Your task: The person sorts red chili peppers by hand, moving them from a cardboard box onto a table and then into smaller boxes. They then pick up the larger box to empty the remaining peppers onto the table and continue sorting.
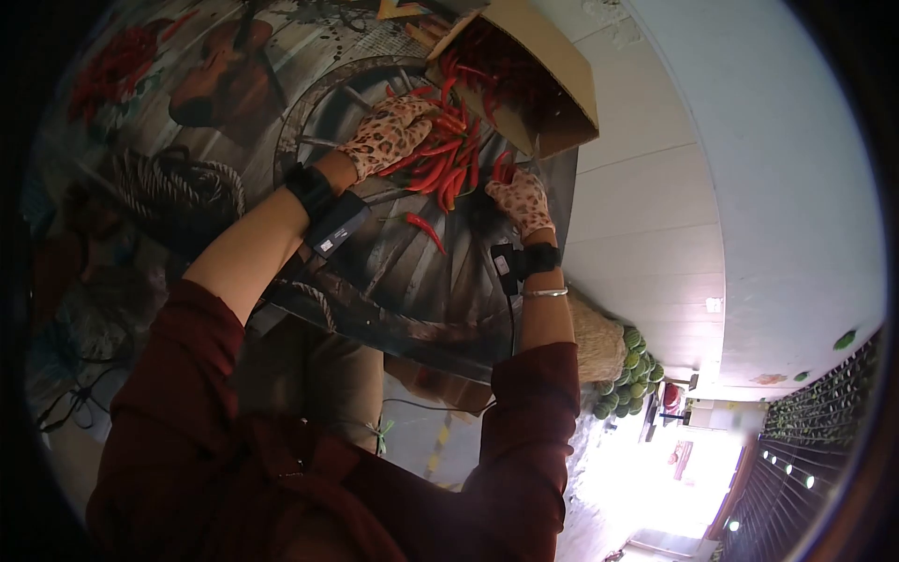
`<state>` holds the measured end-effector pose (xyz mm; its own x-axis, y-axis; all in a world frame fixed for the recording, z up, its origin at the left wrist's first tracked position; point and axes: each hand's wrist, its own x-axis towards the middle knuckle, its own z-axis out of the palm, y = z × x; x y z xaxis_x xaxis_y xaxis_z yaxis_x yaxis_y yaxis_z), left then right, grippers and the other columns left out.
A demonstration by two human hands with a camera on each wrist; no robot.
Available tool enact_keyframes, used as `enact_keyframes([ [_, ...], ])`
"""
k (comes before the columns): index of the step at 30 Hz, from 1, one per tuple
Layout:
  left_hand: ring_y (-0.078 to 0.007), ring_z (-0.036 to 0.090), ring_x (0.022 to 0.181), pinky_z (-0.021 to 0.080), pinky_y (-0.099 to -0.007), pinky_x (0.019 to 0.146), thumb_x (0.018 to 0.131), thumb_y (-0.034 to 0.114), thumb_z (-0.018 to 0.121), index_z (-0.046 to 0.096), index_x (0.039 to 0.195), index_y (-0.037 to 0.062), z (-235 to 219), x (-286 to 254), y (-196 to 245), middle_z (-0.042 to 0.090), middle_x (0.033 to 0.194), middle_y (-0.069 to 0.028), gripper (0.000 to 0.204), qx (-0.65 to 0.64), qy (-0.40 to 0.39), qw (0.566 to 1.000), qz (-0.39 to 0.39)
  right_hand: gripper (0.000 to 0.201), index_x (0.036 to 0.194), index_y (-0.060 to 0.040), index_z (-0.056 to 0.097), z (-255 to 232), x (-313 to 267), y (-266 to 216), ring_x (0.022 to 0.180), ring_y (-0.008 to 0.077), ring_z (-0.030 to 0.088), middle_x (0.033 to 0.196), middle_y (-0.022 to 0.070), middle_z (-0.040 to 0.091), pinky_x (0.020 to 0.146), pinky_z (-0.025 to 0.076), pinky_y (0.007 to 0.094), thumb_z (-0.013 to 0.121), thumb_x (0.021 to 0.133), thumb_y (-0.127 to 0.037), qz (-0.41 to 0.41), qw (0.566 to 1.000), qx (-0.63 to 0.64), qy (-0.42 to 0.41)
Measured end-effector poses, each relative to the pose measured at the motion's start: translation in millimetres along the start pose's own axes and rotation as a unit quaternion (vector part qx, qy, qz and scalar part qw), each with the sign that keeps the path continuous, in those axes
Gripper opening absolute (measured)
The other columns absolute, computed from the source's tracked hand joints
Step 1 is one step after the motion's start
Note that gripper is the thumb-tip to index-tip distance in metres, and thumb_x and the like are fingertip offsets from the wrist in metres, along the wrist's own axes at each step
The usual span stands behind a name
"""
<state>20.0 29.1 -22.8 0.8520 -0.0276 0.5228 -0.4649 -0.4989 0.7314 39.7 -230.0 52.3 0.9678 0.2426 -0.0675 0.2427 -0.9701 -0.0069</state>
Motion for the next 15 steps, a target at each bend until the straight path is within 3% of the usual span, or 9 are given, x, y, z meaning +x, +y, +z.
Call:
enact_keyframes([
  [2, -0.0314, 0.053, 0.109, 0.04, -0.0387, 0.096, 0.091, 0.024, 0.045, 0.057, 0.116, 0.0044, 3.7, -0.2, -3.0, 0.059, 0.114, -0.0151, 0.034, 0.011, 0.02, 1.0, 0.005, 0.049, 0.098, 0.004, 0.061, 3.4, 1.7, 4.0, 0.094, 0.0369, 0.06, 0.096, 0.0265, 0.061, 0.082, 0.047, 0.04, 0.066, 0.074, -0.038, -0.027, 0.999, 0.029, -0.018],
  [4, -0.0314, 0.054, 0.108, 0.041, -0.0387, 0.095, 0.091, 0.024, 0.045, 0.058, 0.115, 0.0046, 8.3, 1.8, -8.1, 0.06, 0.112, -0.0149, 0.034, 0.013, 0.017, 1.0, 0.018, 0.057, 0.095, 0.0057, 0.061, 1.1, -3.0, -12.9, 0.092, 0.0367, 0.061, 0.095, 0.0283, 0.061, 0.079, 0.047, 0.0404, 0.068, 0.073, -0.046, 0.026, 0.983, 0.18, 0.023],
  [5, -0.0314, 0.054, 0.108, 0.041, -0.0387, 0.095, 0.091, 0.024, 0.045, 0.058, 0.115, 0.0046, 8.8, 2.1, -9.0, 0.06, 0.112, -0.0149, 0.034, 0.013, 0.016, 1.0, 0.018, 0.057, 0.095, 0.0057, 0.061, -3.5, -5.3, -22.9, 0.092, 0.0367, 0.061, 0.095, 0.0283, 0.061, 0.079, 0.047, 0.0404, 0.068, 0.073, -0.046, 0.027, 0.983, 0.181, 0.023],
  [7, -0.0309, 0.054, 0.108, 0.041, -0.0382, 0.095, 0.092, 0.023, 0.044, 0.059, 0.113, 0.0055, 5.5, 4.0, -6.9, 0.06, 0.112, -0.0143, 0.031, -0.016, -0.011, 1.0, 0.002, 0.063, 0.109, 0.0038, 0.059, -18.2, -11.1, -52.7, 0.105, 0.0318, 0.056, 0.116, 0.0237, 0.056, 0.088, 0.044, 0.0404, 0.063, 0.079, -0.051, 0.022, 0.99, 0.136, -0.038],
  [8, -0.0309, 0.054, 0.108, 0.041, -0.0382, 0.095, 0.092, 0.023, 0.044, 0.059, 0.113, 0.0055, 6.0, 3.2, -5.7, 0.06, 0.112, -0.0143, 0.031, -0.016, -0.011, 1.0, 0.002, 0.063, 0.109, 0.0038, 0.059, -13.9, -13.1, -56.9, 0.105, 0.0318, 0.056, 0.116, 0.0237, 0.056, 0.088, 0.044, 0.0404, 0.063, 0.079, -0.051, 0.021, 0.99, 0.137, -0.037],
  [10, -0.0305, 0.054, 0.107, 0.041, -0.0378, 0.094, 0.092, 0.022, 0.044, 0.06, 0.11, 0.0066, 9.7, 1.2, -7.5, 0.061, 0.111, -0.0138, 0.029, 0.032, 0.025, 0.999, 0.022, 0.086, 0.12, 0.0079, 0.049, -7.1, -20.0, -67.2, 0.115, 0.0378, 0.05, 0.121, 0.0299, 0.05, 0.095, 0.041, 0.0397, 0.064, 0.072, -0.062, -0.034, 0.998, 0.055, 0.024],
  [11, -0.0305, 0.054, 0.107, 0.041, -0.0378, 0.094, 0.092, 0.022, 0.044, 0.06, 0.11, 0.0066, 10.1, 1.7, -9.9, 0.061, 0.111, -0.0138, 0.029, 0.032, 0.027, 0.999, 0.02, 0.094, 0.119, 0.0119, 0.047, -7.3, -21.4, -70.8, 0.113, 0.037, 0.051, 0.12, 0.0305, 0.051, 0.095, 0.042, 0.0386, 0.064, 0.069, -0.066, -0.039, 0.998, 0.034, 0.025],
  [15, -0.03, 0.051, 0.112, 0.039, -0.0378, 0.097, 0.092, 0.023, 0.044, 0.058, 0.114, 0.0069, 8.9, 2.6, -10.1, 0.057, 0.119, -0.0133, 0.03, -0.002, -0.009, 1.0, 0.003, 0.093, 0.12, 0.012, 0.047, -9.7, -21.7, -75.6, 0.114, 0.0371, 0.05, 0.12, 0.0305, 0.05, 0.096, 0.041, 0.0394, 0.063, 0.07, -0.066, -0.031, 1.0, 0.007, 0.004],
])
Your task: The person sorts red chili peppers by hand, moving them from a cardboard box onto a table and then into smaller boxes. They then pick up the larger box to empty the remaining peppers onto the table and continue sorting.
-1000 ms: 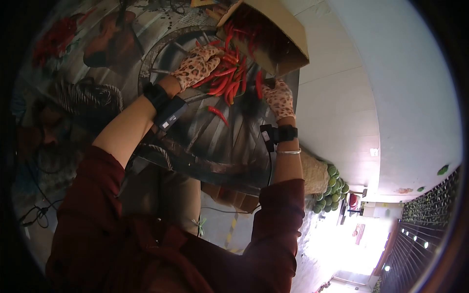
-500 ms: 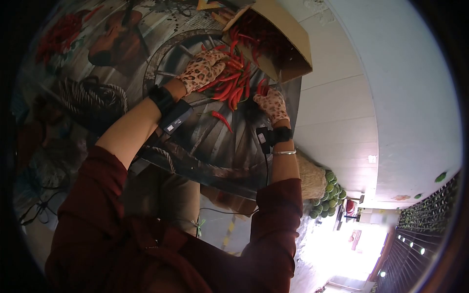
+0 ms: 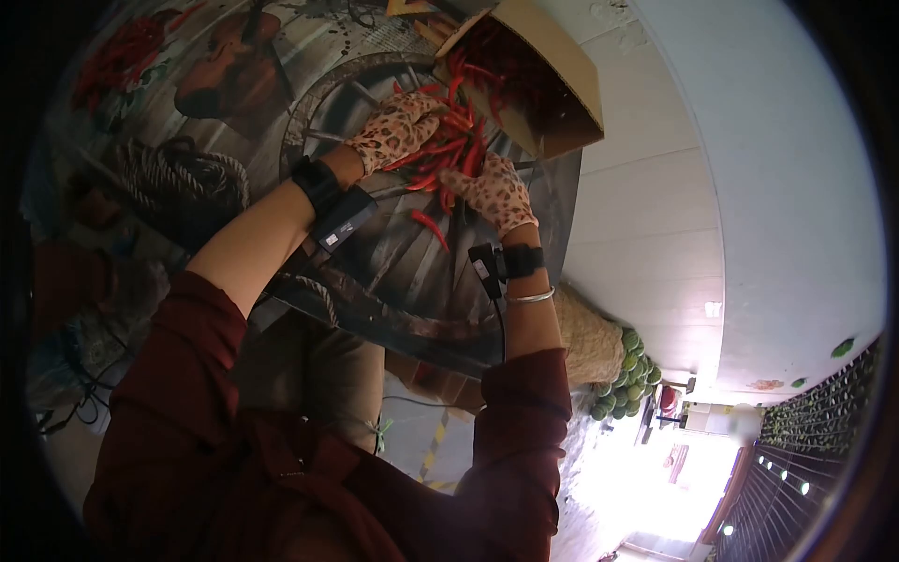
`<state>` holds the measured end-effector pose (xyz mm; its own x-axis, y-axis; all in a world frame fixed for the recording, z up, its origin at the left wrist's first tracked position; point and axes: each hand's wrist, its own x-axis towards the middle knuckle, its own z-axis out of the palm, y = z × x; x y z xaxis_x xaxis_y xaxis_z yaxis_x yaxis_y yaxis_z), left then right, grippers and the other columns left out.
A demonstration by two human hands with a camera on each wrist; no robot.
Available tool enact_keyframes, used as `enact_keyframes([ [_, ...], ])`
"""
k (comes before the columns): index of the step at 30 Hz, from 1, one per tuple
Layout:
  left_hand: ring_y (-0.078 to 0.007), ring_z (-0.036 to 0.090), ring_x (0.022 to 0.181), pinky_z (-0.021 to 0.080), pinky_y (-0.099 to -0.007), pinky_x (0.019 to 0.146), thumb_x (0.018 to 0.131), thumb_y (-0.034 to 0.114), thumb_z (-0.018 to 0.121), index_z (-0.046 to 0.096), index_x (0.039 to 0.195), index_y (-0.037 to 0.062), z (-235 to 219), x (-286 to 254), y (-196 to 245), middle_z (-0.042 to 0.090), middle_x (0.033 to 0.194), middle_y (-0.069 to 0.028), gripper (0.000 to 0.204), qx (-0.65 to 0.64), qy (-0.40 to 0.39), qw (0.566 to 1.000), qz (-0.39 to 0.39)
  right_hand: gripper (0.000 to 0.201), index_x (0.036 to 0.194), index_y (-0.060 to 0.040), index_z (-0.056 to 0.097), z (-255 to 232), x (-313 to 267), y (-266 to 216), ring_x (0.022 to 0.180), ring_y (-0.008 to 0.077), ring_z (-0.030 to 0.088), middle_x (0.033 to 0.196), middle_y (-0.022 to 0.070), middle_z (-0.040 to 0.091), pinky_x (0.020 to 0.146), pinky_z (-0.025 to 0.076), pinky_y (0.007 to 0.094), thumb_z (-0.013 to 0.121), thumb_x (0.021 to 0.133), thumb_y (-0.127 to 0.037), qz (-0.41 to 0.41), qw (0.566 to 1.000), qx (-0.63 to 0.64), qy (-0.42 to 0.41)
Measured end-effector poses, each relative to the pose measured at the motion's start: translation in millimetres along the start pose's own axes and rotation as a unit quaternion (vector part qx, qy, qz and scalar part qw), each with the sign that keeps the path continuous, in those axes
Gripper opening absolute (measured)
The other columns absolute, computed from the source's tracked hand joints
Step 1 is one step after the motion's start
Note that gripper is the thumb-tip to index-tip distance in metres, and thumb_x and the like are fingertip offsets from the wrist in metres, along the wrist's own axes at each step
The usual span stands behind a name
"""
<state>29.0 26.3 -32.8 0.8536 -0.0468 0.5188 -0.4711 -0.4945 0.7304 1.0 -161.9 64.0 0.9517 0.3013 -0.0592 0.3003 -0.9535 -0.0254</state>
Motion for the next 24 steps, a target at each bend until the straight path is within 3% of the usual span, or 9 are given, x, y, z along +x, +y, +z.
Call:
enact_keyframes([
  [5, -0.0289, 0.049, 0.115, 0.038, -0.0385, 0.098, 0.092, 0.024, 0.046, 0.056, 0.116, 0.007, 20.6, 2.4, -12.7, 0.054, 0.122, -0.0129, 0.032, 0.034, 0.01, 0.999, 0.007, 0.075, 0.118, 0.0028, 0.053, 3.0, 2.3, 1.9, 0.111, 0.0361, 0.051, 0.115, 0.0253, 0.055, 0.095, 0.04, 0.0394, 0.063, 0.075, -0.059, 0.006, 0.999, 0.038, 0.013],
  [6, -0.0289, 0.049, 0.114, 0.038, -0.0385, 0.098, 0.093, 0.025, 0.045, 0.056, 0.116, 0.0076, 62.3, 10.6, -50.1, 0.054, 0.121, -0.013, 0.032, -0.315, 0.02, 0.948, 0.046, 0.075, 0.118, 0.0028, 0.053, 6.9, 7.5, 17.7, 0.111, 0.0361, 0.051, 0.115, 0.0253, 0.055, 0.095, 0.04, 0.0394, 0.063, 0.075, -0.059, -0.004, 0.999, 0.043, 0.009],
  [7, -0.0288, 0.049, 0.114, 0.037, -0.0384, 0.099, 0.093, 0.026, 0.044, 0.056, 0.116, 0.0081, 78.8, 11.3, -74.7, 0.054, 0.121, -0.013, 0.032, -0.619, 0.035, 0.781, 0.078, 0.071, 0.118, 0.0006, 0.054, 15.0, 15.2, 46.4, 0.11, 0.0355, 0.052, 0.114, 0.0243, 0.056, 0.095, 0.04, 0.0397, 0.063, 0.076, -0.057, -0.048, 0.999, 0.002, -0.013],
  [8, -0.0285, 0.046, 0.117, 0.034, -0.0378, 0.102, 0.095, 0.028, 0.041, 0.053, 0.119, 0.0072, 66.6, -0.3, -66.1, 0.051, 0.123, -0.0139, 0.034, -0.39, 0.055, 0.906, 0.153, 0.068, 0.117, -0.0017, 0.056, 28.4, 22.5, 51.9, 0.109, 0.0349, 0.052, 0.113, 0.0232, 0.057, 0.095, 0.04, 0.04, 0.063, 0.077, -0.055, -0.099, 0.994, -0.036, -0.035],
  [9, -0.0283, 0.045, 0.118, 0.032, -0.0379, 0.103, 0.096, 0.027, 0.037, 0.051, 0.12, 0.0059, 19.9, -16.0, -18.5, 0.049, 0.126, -0.0144, 0.034, 0.088, 0.079, 0.986, 0.118, 0.065, 0.119, -0.0023, 0.055, -15.3, -6.7, -10.4, 0.109, 0.0339, 0.051, 0.111, 0.0232, 0.057, 0.094, 0.04, 0.0412, 0.062, 0.078, -0.053, -0.047, 0.997, 0.015, -0.056],
  [11, -0.0287, 0.05, 0.111, 0.034, -0.0376, 0.101, 0.093, 0.028, 0.044, 0.053, 0.115, 0.0056, -24.6, -33.0, 23.3, 0.056, 0.117, -0.0135, 0.033, 0.029, 0.086, 0.988, 0.126, 0.066, 0.114, -0.0013, 0.058, -14.2, -10.5, -20.5, 0.112, 0.0348, 0.05, 0.113, 0.0236, 0.057, 0.094, 0.039, 0.0404, 0.058, 0.079, -0.057, -0.027, 0.999, 0.041, -0.002],
  [12, -0.0282, 0.052, 0.109, 0.035, -0.0373, 0.099, 0.089, 0.024, 0.046, 0.055, 0.113, 0.0058, -15.7, -15.9, 21.5, 0.058, 0.111, -0.0135, 0.031, 0.069, 0.035, 0.996, 0.051, 0.069, 0.115, -0.0005, 0.057, -16.6, -7.6, -24.3, 0.113, 0.0364, 0.05, 0.115, 0.0243, 0.056, 0.093, 0.04, 0.0408, 0.056, 0.079, -0.06, -0.03, 0.999, 0.014, -0.014],
  [16, -0.0294, 0.055, 0.103, 0.039, -0.0383, 0.094, 0.086, 0.022, 0.049, 0.061, 0.103, 0.0055, -3.9, -4.0, 12.3, 0.06, 0.105, -0.0148, 0.027, 0.021, 0.059, 0.997, 0.05, 0.077, 0.122, 0.0012, 0.051, -16.4, -1.6, -29.9, 0.115, 0.036, 0.049, 0.12, 0.0248, 0.054, 0.097, 0.039, 0.0409, 0.06, 0.076, -0.059, 0.021, 0.997, -0.074, -0.024],
  [24, -0.0319, 0.055, 0.1, 0.041, -0.0398, 0.092, 0.083, 0.022, 0.051, 0.063, 0.1, 0.005, -9.8, -5.6, 21.2, 0.061, 0.102, -0.0157, 0.027, 0.043, 0.06, 0.996, 0.041, 0.059, 0.119, -0.0013, 0.052, -20.9, -1.0, -9.3, 0.1, 0.0302, 0.059, 0.107, 0.0186, 0.061, 0.087, 0.045, 0.0359, 0.072, 0.072, -0.03, -0.045, 0.994, 0.088, -0.041],
])
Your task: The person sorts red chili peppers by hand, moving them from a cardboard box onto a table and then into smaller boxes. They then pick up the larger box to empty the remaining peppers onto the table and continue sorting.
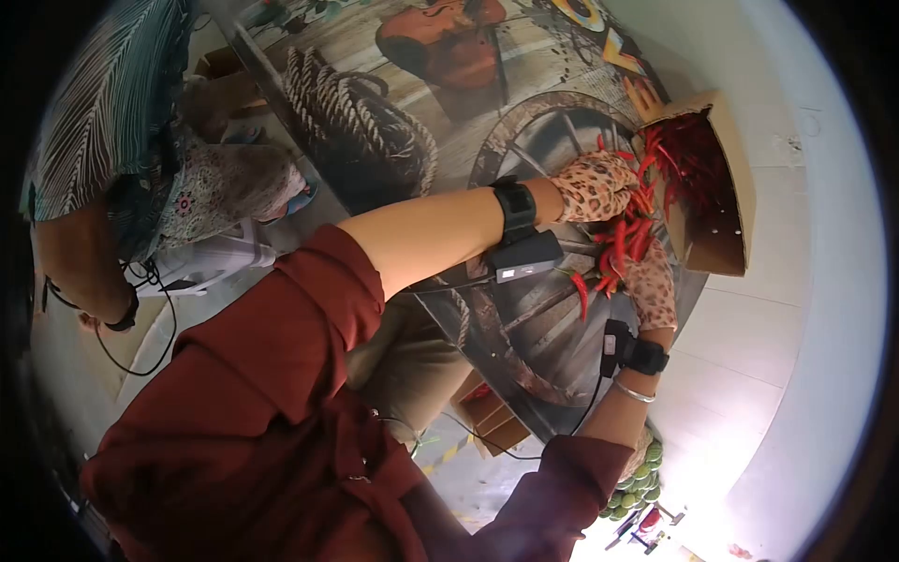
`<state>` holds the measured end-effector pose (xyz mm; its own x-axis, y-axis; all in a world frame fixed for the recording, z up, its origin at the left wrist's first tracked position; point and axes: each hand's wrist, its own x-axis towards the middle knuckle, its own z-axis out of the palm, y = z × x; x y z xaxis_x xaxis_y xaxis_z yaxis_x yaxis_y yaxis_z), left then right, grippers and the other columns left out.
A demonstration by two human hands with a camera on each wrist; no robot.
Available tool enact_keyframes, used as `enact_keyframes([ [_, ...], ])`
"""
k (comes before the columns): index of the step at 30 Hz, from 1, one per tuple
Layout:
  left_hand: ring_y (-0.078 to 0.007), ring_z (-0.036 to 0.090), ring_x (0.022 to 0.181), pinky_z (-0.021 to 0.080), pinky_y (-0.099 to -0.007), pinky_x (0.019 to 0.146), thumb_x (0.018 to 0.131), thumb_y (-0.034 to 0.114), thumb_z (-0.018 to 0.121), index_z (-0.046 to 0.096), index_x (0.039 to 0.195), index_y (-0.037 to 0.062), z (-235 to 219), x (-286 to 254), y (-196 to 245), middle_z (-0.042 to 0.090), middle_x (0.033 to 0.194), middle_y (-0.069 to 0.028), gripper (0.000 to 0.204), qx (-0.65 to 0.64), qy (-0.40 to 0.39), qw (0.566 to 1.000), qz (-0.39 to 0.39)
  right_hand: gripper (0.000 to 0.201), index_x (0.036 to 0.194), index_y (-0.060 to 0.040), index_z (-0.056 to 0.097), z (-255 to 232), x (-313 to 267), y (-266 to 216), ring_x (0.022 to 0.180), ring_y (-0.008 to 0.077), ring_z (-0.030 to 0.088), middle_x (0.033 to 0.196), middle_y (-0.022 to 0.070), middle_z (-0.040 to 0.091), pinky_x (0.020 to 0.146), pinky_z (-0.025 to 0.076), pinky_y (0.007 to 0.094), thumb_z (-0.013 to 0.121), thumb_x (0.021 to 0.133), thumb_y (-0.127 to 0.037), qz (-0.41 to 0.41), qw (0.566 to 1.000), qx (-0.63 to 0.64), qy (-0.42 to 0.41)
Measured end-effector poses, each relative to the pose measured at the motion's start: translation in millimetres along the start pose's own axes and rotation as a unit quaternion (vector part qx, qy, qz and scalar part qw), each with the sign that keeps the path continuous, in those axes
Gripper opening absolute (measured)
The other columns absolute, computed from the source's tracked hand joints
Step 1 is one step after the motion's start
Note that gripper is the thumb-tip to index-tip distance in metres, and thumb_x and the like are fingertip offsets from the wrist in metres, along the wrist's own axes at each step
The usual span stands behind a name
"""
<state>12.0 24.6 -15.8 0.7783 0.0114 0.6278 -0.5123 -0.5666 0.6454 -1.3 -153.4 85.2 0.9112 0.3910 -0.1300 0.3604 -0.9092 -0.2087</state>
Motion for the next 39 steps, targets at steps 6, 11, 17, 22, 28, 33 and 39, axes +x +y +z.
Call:
enact_keyframes([
  [6, -0.0327, 0.057, 0.097, 0.043, -0.0397, 0.089, 0.082, 0.022, 0.052, 0.064, 0.098, 0.0067, 23.4, 5.2, -13.2, 0.062, 0.099, -0.0156, 0.026, -0.009, 0.012, 1.0, -0.006, 0.051, 0.117, -0.0015, 0.054, 2.5, -6.6, -15.8, 0.097, 0.0276, 0.06, 0.105, 0.0166, 0.061, 0.087, 0.045, 0.0348, 0.068, 0.071, -0.019, 0.012, 0.999, -0.035, 0.025],
  [11, -0.0338, 0.058, 0.094, 0.044, -0.0412, 0.087, 0.082, 0.024, 0.051, 0.064, 0.098, 0.0067, -3.9, 1.0, 6.7, 0.063, 0.098, -0.0155, 0.027, 0.067, -0.017, 0.997, 0.014, 0.049, 0.114, -0.0003, 0.056, 6.5, 3.2, 7.6, 0.101, 0.0343, 0.057, 0.105, 0.0206, 0.061, 0.088, 0.045, 0.0387, 0.062, 0.071, -0.024, -0.074, 0.986, -0.128, 0.083],
  [17, -0.0319, 0.056, 0.103, 0.041, -0.0405, 0.093, 0.087, 0.026, 0.046, 0.06, 0.109, 0.0112, 2.8, 0.1, -1.0, 0.061, 0.107, -0.015, 0.031, 0.039, 0.026, 0.998, 0.044, 0.04, 0.093, 0.0024, 0.058, 10.1, -7.3, 15.6, 0.092, 0.0394, 0.058, 0.096, 0.0255, 0.06, 0.081, 0.046, 0.0433, 0.06, 0.072, -0.032, 0.015, 0.98, -0.166, 0.104],
  [22, -0.0322, 0.055, 0.104, 0.041, -0.04, 0.093, 0.088, 0.022, 0.045, 0.061, 0.109, 0.0083, 9.4, 2.3, -14.4, 0.061, 0.108, -0.0158, 0.03, -0.029, 0.004, 0.999, 0.019, 0.039, 0.088, 0.0061, 0.058, 21.2, -10.4, 42.9, 0.086, 0.0414, 0.058, 0.085, 0.0262, 0.061, 0.077, 0.047, 0.0426, 0.062, 0.07, -0.028, 0.013, 0.989, -0.08, 0.121],
  [28, -0.0311, 0.054, 0.106, 0.042, -0.0384, 0.093, 0.09, 0.021, 0.046, 0.061, 0.111, 0.0067, 9.1, 4.4, -16.3, 0.061, 0.111, -0.0139, 0.03, -0.041, -0.06, 0.997, -0.035, 0.036, 0.084, 0.0072, 0.059, 17.3, -26.2, 53.9, 0.07, 0.0297, 0.061, 0.078, 0.0219, 0.062, 0.065, 0.048, 0.0359, 0.069, 0.069, -0.023, 0.079, 0.993, -0.003, 0.09],
  [33, -0.0307, 0.053, 0.108, 0.041, -0.0379, 0.095, 0.09, 0.021, 0.045, 0.06, 0.112, 0.0071, 1.6, 3.5, -13.2, 0.06, 0.114, -0.0136, 0.03, -0.049, -0.073, 0.995, -0.036, 0.022, 0.08, 0.0043, 0.057, 28.6, -38.1, 86.7, 0.063, 0.0159, 0.056, 0.072, 0.0096, 0.059, 0.058, 0.047, 0.0296, 0.07, 0.071, -0.011, 0.161, 0.936, 0.303, 0.074],
  [39, -0.031, 0.053, 0.109, 0.04, -0.0378, 0.096, 0.091, 0.021, 0.045, 0.06, 0.113, 0.0051, 4.0, 2.7, -13.7, 0.06, 0.114, -0.0146, 0.031, -0.04, -0.059, 0.997, -0.031, 0.022, 0.088, 0.0024, 0.057, 26.5, -66.1, 91.7, 0.066, 0.0129, 0.058, 0.08, 0.0058, 0.06, 0.057, 0.047, 0.0247, 0.069, 0.071, -0.003, 0.089, 0.916, 0.378, 0.102],
])
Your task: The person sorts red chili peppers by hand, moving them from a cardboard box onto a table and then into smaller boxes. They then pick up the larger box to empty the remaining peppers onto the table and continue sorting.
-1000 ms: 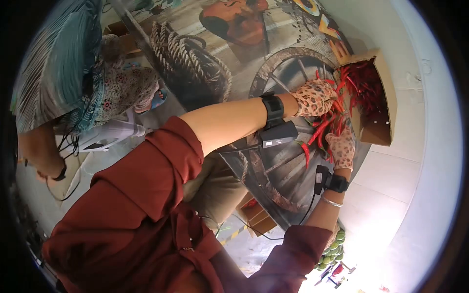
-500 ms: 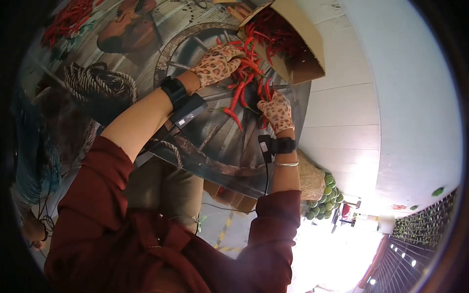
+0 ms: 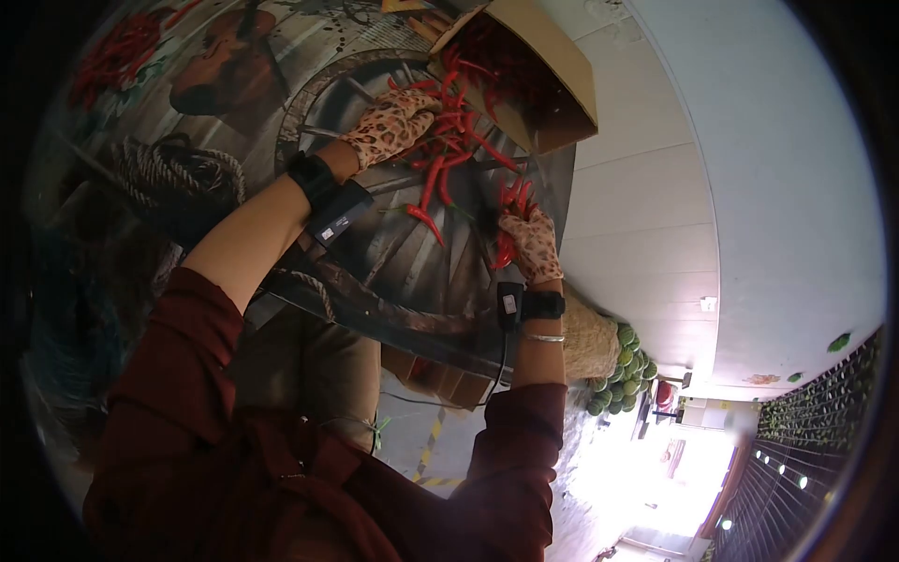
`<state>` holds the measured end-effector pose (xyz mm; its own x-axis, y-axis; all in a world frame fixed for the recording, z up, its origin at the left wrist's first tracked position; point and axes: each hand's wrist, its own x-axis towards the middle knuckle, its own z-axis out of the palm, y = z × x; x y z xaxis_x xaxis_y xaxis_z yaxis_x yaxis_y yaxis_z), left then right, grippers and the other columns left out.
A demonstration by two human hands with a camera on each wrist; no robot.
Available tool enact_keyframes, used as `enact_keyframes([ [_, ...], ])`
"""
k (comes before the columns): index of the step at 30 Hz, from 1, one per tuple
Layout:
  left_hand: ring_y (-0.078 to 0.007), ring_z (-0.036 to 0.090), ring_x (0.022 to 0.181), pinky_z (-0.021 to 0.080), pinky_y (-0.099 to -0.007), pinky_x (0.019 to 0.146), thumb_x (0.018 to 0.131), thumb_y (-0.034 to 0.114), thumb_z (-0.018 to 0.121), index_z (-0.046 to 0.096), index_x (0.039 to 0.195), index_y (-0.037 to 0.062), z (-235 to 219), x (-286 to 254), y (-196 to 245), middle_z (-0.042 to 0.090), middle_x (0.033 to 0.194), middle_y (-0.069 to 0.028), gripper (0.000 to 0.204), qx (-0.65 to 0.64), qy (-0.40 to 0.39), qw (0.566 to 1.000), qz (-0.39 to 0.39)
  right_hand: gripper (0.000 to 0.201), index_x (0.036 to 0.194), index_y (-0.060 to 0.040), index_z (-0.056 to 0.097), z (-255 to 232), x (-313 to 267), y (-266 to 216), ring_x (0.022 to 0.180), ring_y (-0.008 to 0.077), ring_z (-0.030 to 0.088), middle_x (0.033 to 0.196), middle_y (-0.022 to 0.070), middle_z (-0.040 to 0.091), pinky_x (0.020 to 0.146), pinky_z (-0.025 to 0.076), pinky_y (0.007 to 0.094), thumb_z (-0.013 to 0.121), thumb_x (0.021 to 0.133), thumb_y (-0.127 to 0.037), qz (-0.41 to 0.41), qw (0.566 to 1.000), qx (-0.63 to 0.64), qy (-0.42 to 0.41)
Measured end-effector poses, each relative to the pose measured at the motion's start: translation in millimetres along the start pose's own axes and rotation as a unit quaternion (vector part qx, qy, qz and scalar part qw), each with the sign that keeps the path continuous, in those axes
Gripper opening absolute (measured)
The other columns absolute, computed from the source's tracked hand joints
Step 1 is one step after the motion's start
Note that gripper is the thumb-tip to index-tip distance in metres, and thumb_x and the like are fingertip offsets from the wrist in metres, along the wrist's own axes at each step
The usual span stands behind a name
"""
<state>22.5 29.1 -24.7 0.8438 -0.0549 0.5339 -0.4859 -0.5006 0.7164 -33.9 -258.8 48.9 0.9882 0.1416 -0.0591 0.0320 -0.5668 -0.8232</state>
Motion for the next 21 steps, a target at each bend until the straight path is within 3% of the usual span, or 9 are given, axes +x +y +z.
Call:
enact_keyframes([
  [1, -0.0311, 0.054, 0.109, 0.041, -0.0379, 0.096, 0.091, 0.021, 0.045, 0.06, 0.113, 0.0045, 1.6, 0.2, -1.8, 0.06, 0.113, -0.015, 0.031, -0.002, 0.008, 1.0, 0.002, 0.022, 0.088, 0.0024, 0.057, -1.1, -3.3, -1.9, 0.066, 0.0129, 0.058, 0.08, 0.0058, 0.06, 0.057, 0.047, 0.0247, 0.069, 0.071, -0.003, 0.0, 1.0, 0.0, 0.0],
  [3, -0.0312, 0.054, 0.107, 0.04, -0.0388, 0.096, 0.09, 0.022, 0.045, 0.061, 0.109, 0.0061, 3.6, -0.1, -3.0, 0.061, 0.11, -0.0144, 0.03, -0.015, 0.018, 1.0, 0.001, 0.021, 0.089, 0.0026, 0.057, -3.5, -9.1, -11.1, 0.066, 0.0133, 0.058, 0.08, 0.0061, 0.06, 0.057, 0.048, 0.0258, 0.067, 0.072, -0.004, 0.075, 0.997, 0.011, 0.027],
  [10, -0.0311, 0.055, 0.105, 0.041, -0.0391, 0.094, 0.088, 0.02, 0.048, 0.063, 0.105, 0.0074, 2.3, 1.2, 1.2, 0.061, 0.107, -0.0141, 0.026, -0.024, 0.019, 0.999, -0.015, 0.02, 0.088, 0.003, 0.058, -6.5, -6.0, 3.1, 0.066, 0.0127, 0.057, 0.078, 0.0062, 0.06, 0.057, 0.047, 0.0274, 0.066, 0.073, -0.006, 0.111, 0.989, -0.066, 0.068],
  [16, -0.0304, 0.055, 0.106, 0.04, -0.0386, 0.095, 0.089, 0.021, 0.048, 0.062, 0.109, 0.0079, 2.3, 1.2, -1.9, 0.061, 0.109, -0.0137, 0.028, -0.029, 0.004, 1.0, -0.012, 0.019, 0.088, 0.0017, 0.057, -6.2, -17.0, 1.0, 0.065, 0.0121, 0.057, 0.077, 0.0058, 0.059, 0.057, 0.047, 0.0263, 0.067, 0.074, -0.008, 0.095, 0.993, 0.057, 0.05],
  [18, -0.0304, 0.055, 0.106, 0.04, -0.0386, 0.095, 0.089, 0.022, 0.047, 0.061, 0.11, 0.0078, 1.9, 1.1, -1.3, 0.061, 0.11, -0.0138, 0.029, -0.027, 0.002, 1.0, -0.015, 0.019, 0.09, 0.0014, 0.057, -4.6, -22.1, 1.1, 0.065, 0.0129, 0.057, 0.078, 0.0052, 0.059, 0.056, 0.047, 0.0261, 0.066, 0.076, -0.007, 0.085, 0.986, 0.124, 0.077],
  [21, -0.0305, 0.055, 0.106, 0.04, -0.0384, 0.095, 0.089, 0.024, 0.047, 0.06, 0.111, 0.0075, 4.6, 1.5, -3.6, 0.061, 0.11, -0.0139, 0.031, -0.009, 0.007, 1.0, -0.008, 0.018, 0.091, 0.0012, 0.056, -7.4, -32.0, -9.6, 0.064, 0.0129, 0.058, 0.078, 0.005, 0.059, 0.056, 0.047, 0.0258, 0.065, 0.077, -0.005, 0.084, 0.984, 0.124, 0.1],
])
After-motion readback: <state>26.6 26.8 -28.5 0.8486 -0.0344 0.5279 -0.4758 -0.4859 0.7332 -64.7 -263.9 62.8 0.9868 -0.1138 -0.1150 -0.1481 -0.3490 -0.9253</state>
